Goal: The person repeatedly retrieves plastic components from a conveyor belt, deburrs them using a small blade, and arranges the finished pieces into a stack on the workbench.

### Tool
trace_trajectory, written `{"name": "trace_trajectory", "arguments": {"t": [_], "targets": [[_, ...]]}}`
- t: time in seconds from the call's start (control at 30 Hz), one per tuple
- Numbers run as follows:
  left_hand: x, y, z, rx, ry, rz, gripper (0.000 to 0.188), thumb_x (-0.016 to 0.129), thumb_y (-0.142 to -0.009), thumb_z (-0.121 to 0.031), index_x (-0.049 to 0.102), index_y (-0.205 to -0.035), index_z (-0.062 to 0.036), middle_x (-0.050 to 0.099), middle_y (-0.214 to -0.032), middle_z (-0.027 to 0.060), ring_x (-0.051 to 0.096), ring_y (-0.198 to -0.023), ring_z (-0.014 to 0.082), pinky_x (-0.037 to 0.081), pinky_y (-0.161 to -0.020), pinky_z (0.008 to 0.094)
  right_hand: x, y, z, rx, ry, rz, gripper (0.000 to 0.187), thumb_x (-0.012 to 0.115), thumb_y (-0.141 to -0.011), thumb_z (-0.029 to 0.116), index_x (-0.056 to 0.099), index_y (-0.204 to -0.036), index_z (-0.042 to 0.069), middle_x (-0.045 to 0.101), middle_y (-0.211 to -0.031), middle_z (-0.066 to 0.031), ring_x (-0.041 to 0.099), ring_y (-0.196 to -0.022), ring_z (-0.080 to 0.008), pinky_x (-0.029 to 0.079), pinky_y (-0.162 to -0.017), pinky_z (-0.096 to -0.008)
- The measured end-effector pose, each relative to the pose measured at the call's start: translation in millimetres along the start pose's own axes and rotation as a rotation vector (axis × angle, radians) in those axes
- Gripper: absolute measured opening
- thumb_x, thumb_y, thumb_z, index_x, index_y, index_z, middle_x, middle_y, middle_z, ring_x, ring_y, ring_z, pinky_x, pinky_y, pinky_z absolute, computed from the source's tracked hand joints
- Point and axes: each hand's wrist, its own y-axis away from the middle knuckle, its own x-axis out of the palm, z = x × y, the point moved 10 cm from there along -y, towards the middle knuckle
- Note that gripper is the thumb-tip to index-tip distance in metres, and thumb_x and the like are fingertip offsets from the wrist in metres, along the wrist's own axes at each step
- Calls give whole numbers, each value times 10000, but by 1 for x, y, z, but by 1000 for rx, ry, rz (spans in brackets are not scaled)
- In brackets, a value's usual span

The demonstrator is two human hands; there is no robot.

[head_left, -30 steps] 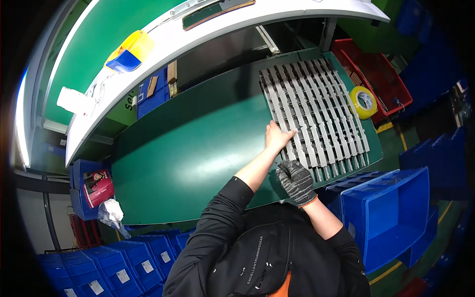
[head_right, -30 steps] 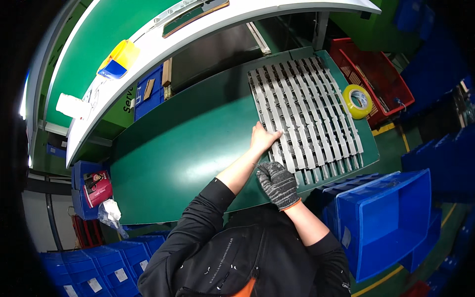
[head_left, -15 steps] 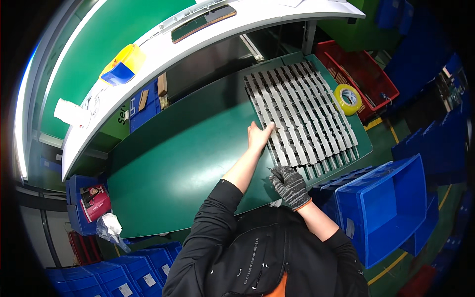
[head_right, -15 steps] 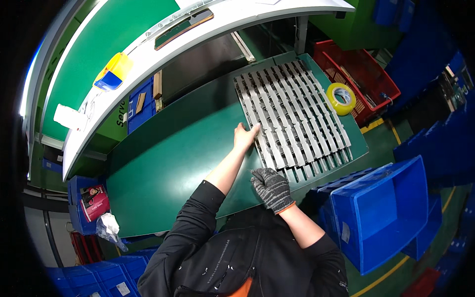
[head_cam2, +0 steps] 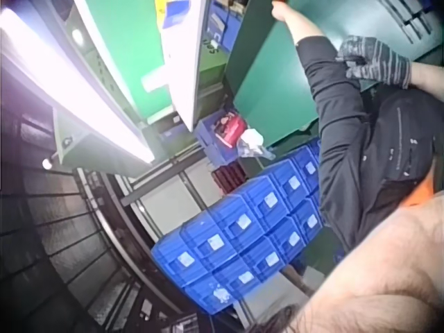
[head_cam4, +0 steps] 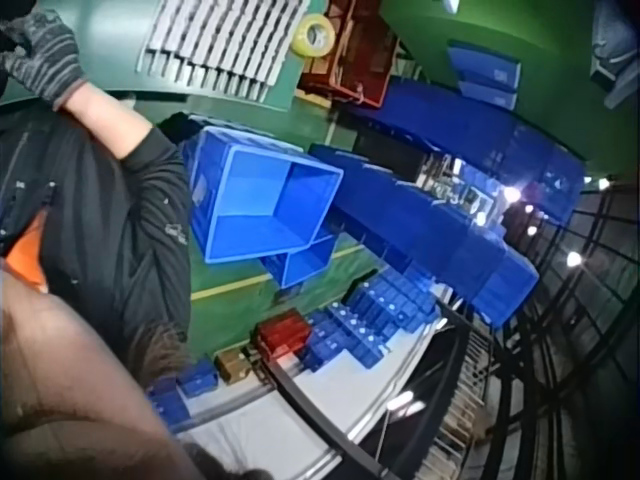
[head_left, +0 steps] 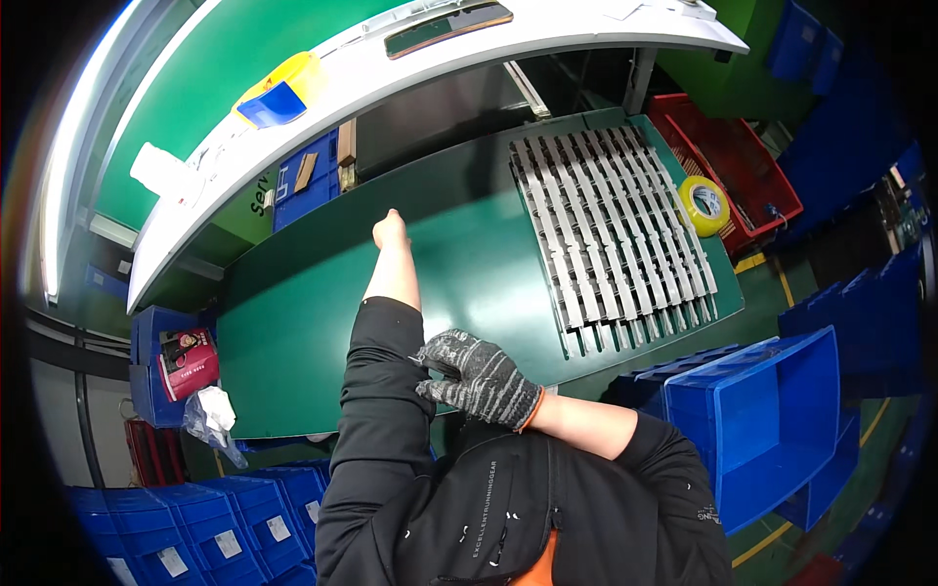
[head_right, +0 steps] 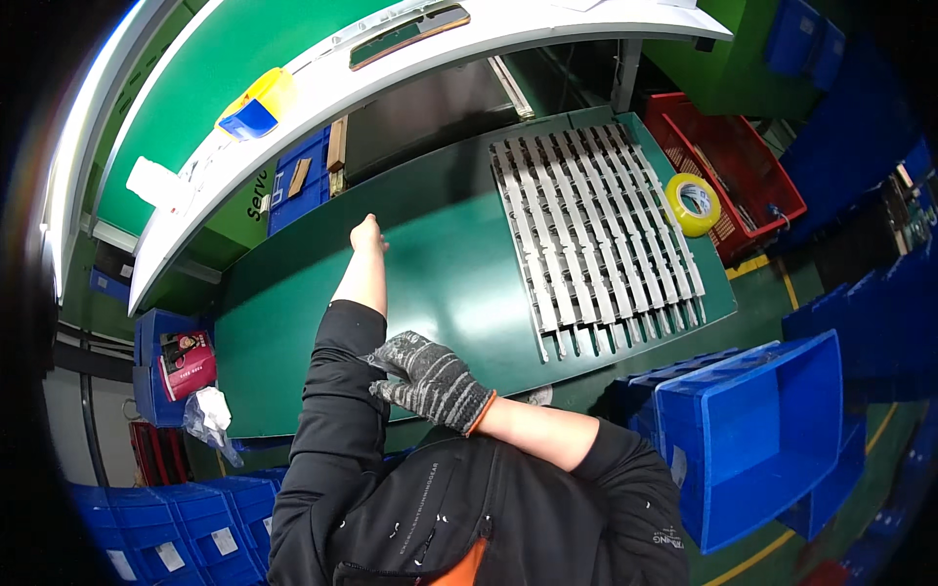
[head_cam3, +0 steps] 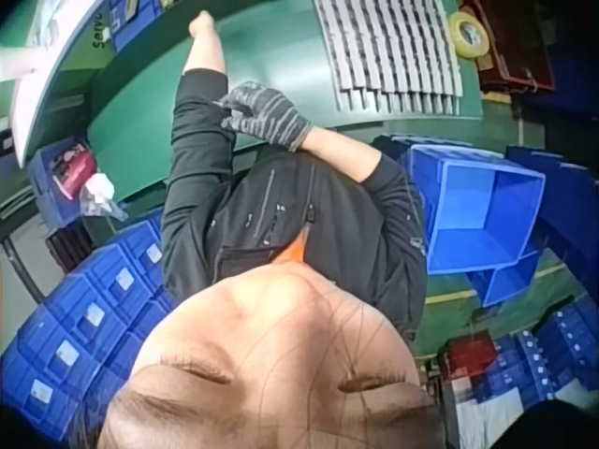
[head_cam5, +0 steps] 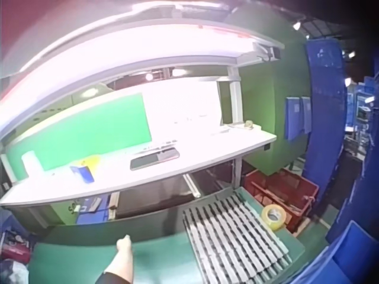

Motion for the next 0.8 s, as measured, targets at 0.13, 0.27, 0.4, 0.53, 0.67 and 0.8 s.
{"name": "trace_trajectory", "arguments": {"t": [0.13, 0.27, 0.4, 0.53, 0.67, 0.8], "targets": [[-22, -4, 2, -92, 184, 22, 349, 564, -805, -300, 586, -906, 34, 573, -744, 110, 558, -643, 224, 503, -653, 434, 13, 5, 34, -153, 143, -85, 233, 621, -771, 152, 564, -952, 17, 573, -872, -141, 569, -796, -302, 464, -708, -350], [-30, -21, 6, -131, 274, 49, 292, 552, -815, -288, 572, -796, 3, 530, -686, 69, 497, -569, 183, 484, -598, 405, 24, 4, 22, -61, -148, 20, 200, 559, -830, 165, 529, -972, 28, 559, -758, -72, 542, -577, -184, 438, -527, -296], [-41, -28, -24, 32, 141, 96, 290, 533, -820, -296, 585, -791, -13, 567, -664, 55, 531, -555, 176, 467, -547, 371, 68, 25, 0, 403, -763, 505, 258, 554, -847, 221, 525, -1027, 38, 545, -728, -16, 477, -469, -53, 388, -422, -220], [-27, 23, -85, 588, -596, -14, 307, 533, -804, -312, 616, -784, -17, 637, -768, 117, 625, -702, 228, 496, -593, 344, 73, 24, 5, 330, -586, 627, 314, 610, -810, 260, 542, -1021, 37, 568, -765, -31, 505, -505, -78, 412, -463, -225], [11, 73, -85, 1047, -1379, -8, 179, 534, -786, -205, 667, -789, -85, 654, -848, 101, 639, -801, 246, 511, -650, 341, 37, -6, -5, 439, -477, 307, 314, 652, -763, 306, 566, -922, 49, 567, -701, -31, 501, -475, -87, 385, -393, -226], [32, 69, -44, 1068, -1688, 114, 170, 517, -771, -121, 680, -820, -123, 664, -860, 48, 643, -824, 218, 512, -624, 349, 33, -26, 7, 269, -193, 201, 410, 679, -727, 287, 538, -996, 12, 592, -764, -78, 555, -652, -156, 444, -590, -278]]}}
